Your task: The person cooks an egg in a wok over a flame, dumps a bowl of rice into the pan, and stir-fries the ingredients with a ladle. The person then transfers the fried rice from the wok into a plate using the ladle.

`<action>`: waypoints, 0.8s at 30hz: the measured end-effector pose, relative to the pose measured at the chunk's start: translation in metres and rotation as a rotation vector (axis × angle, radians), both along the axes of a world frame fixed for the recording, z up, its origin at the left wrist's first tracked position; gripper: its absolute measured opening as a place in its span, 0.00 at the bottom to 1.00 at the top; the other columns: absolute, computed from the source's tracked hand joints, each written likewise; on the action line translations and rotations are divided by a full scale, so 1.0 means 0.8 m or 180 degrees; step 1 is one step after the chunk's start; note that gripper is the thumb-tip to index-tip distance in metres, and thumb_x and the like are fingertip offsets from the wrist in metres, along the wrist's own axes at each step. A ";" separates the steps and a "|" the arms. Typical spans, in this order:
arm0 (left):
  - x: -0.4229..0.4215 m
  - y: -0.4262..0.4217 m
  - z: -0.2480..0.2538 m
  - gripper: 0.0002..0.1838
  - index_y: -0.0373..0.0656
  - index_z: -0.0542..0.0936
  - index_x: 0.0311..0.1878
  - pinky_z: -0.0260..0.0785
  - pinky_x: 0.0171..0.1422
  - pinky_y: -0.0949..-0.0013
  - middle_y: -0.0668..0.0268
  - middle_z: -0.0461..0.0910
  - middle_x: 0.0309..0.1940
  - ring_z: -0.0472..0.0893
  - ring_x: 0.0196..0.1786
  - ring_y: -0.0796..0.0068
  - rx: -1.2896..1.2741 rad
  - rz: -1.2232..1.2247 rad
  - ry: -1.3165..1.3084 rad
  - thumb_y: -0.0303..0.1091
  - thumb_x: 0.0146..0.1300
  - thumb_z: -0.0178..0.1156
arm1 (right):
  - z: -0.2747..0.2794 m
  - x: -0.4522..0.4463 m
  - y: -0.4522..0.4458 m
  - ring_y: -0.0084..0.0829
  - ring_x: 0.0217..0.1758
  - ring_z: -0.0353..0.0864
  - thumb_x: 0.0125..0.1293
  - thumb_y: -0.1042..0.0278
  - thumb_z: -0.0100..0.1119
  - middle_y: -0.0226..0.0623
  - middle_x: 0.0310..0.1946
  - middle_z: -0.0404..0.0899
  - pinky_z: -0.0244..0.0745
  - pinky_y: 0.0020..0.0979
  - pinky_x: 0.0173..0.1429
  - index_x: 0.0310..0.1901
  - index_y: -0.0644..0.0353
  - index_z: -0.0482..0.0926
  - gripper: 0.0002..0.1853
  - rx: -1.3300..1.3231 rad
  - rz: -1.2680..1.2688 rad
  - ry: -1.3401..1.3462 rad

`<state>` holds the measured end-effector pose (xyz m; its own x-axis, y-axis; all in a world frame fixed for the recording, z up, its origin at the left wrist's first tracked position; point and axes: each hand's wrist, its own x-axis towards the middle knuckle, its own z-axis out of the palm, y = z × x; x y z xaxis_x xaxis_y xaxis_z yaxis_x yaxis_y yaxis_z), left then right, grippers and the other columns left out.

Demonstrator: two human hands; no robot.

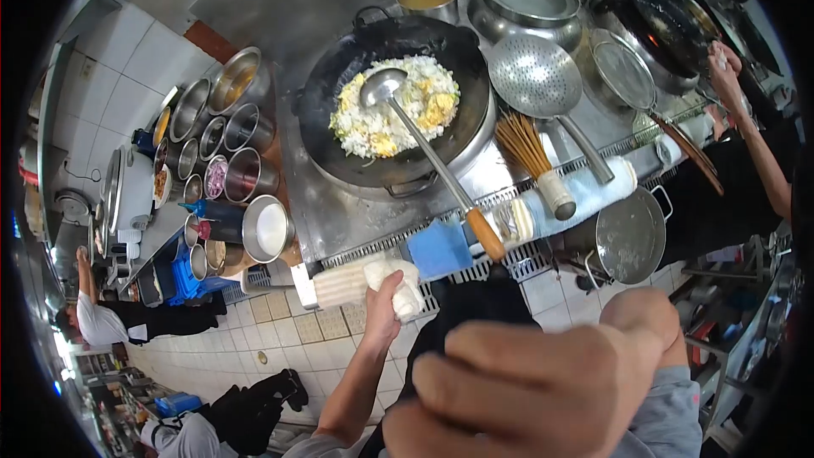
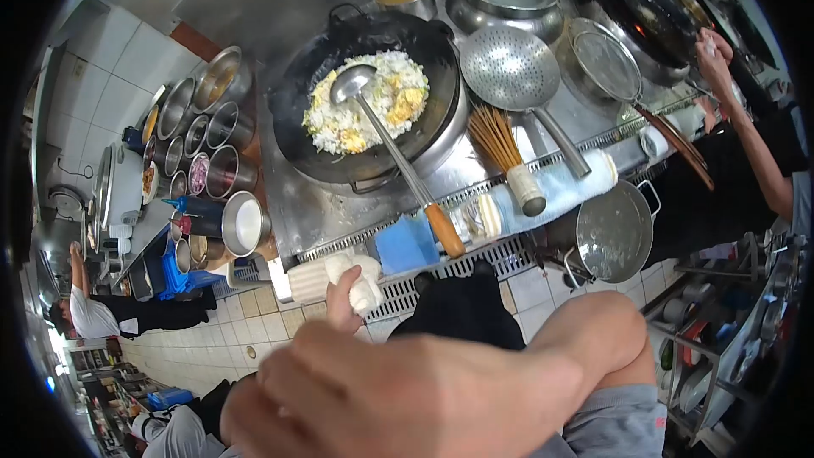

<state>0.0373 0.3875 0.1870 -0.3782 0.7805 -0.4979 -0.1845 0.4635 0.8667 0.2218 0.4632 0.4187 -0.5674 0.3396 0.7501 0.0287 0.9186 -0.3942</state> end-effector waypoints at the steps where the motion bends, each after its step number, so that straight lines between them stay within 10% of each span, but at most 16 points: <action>1: -0.003 -0.002 -0.018 0.18 0.33 0.72 0.50 0.76 0.39 0.66 0.58 0.80 0.38 0.82 0.37 0.68 0.0027 0.0235 -0.0518 0.34 0.61 0.59 | -0.003 -0.012 -0.006 0.23 0.18 0.63 0.45 0.65 0.64 0.27 0.18 0.68 0.59 0.23 0.21 0.26 0.60 0.77 0.09 -0.0055 -0.0050 0.0890; 2: -0.005 -0.007 -0.030 0.17 0.33 0.73 0.50 0.76 0.39 0.67 0.58 0.80 0.38 0.82 0.37 0.69 0.0063 0.0482 -0.1027 0.33 0.60 0.59 | -0.004 -0.019 -0.010 0.23 0.14 0.57 0.45 0.65 0.59 0.29 0.15 0.66 0.53 0.23 0.16 0.23 0.64 0.76 0.10 -0.0108 -0.0104 0.1786; 3: -0.005 -0.011 -0.034 0.23 0.32 0.69 0.56 0.75 0.46 0.62 0.54 0.78 0.42 0.81 0.43 0.61 0.0061 0.0433 -0.0919 0.31 0.59 0.59 | 0.002 0.020 0.006 0.23 0.13 0.54 0.34 0.65 0.57 0.28 0.13 0.60 0.51 0.23 0.17 0.17 0.62 0.72 0.09 0.0030 0.0573 0.0658; 7: 0.013 -0.012 -0.018 0.17 0.31 0.73 0.50 0.74 0.41 0.68 0.60 0.79 0.40 0.80 0.38 0.71 -0.0002 0.0707 -0.0661 0.29 0.59 0.59 | -0.005 0.030 0.002 0.22 0.14 0.54 0.36 0.67 0.56 0.27 0.13 0.57 0.52 0.22 0.18 0.18 0.61 0.72 0.07 -0.0076 0.0357 0.0537; 10: 0.007 -0.015 -0.032 0.17 0.32 0.74 0.50 0.73 0.41 0.69 0.60 0.79 0.40 0.80 0.38 0.71 0.0212 0.0489 -0.0698 0.29 0.59 0.59 | 0.003 0.014 -0.012 0.21 0.15 0.55 0.34 0.66 0.57 0.27 0.15 0.60 0.51 0.22 0.17 0.17 0.60 0.71 0.08 -0.0964 -0.0394 0.1767; 12: 0.004 -0.015 -0.037 0.17 0.32 0.74 0.50 0.73 0.41 0.69 0.60 0.79 0.40 0.80 0.38 0.71 0.0272 0.0528 -0.0674 0.29 0.59 0.59 | -0.019 0.072 0.001 0.28 0.23 0.75 0.53 0.68 0.67 0.33 0.25 0.77 0.68 0.28 0.28 0.26 0.56 0.76 0.07 0.0056 -0.0027 -0.0095; 13: 0.001 -0.014 -0.039 0.17 0.32 0.74 0.50 0.74 0.41 0.69 0.60 0.79 0.40 0.80 0.38 0.71 0.0315 0.0531 -0.0671 0.29 0.59 0.60 | -0.041 0.079 -0.002 0.27 0.20 0.73 0.49 0.64 0.69 0.29 0.23 0.74 0.67 0.26 0.25 0.24 0.56 0.75 0.11 -0.0478 -0.0140 0.0337; 20: -0.020 -0.040 -0.026 0.23 0.34 0.69 0.55 0.75 0.43 0.66 0.58 0.77 0.43 0.80 0.42 0.68 0.0115 0.0780 -0.0558 0.33 0.58 0.61 | -0.340 0.150 -0.052 0.46 0.20 0.71 0.61 0.65 0.57 0.42 0.16 0.70 0.68 0.37 0.28 0.16 0.62 0.69 0.17 -0.3911 -0.1528 -0.0922; 24: -0.014 -0.049 -0.019 0.25 0.34 0.68 0.57 0.74 0.46 0.65 0.57 0.76 0.44 0.79 0.44 0.67 0.0017 0.0768 -0.0488 0.33 0.57 0.61 | -0.526 0.143 -0.069 0.45 0.42 0.79 0.59 0.68 0.52 0.48 0.34 0.79 0.73 0.44 0.46 0.35 0.62 0.78 0.09 -0.3137 -0.1275 -0.2495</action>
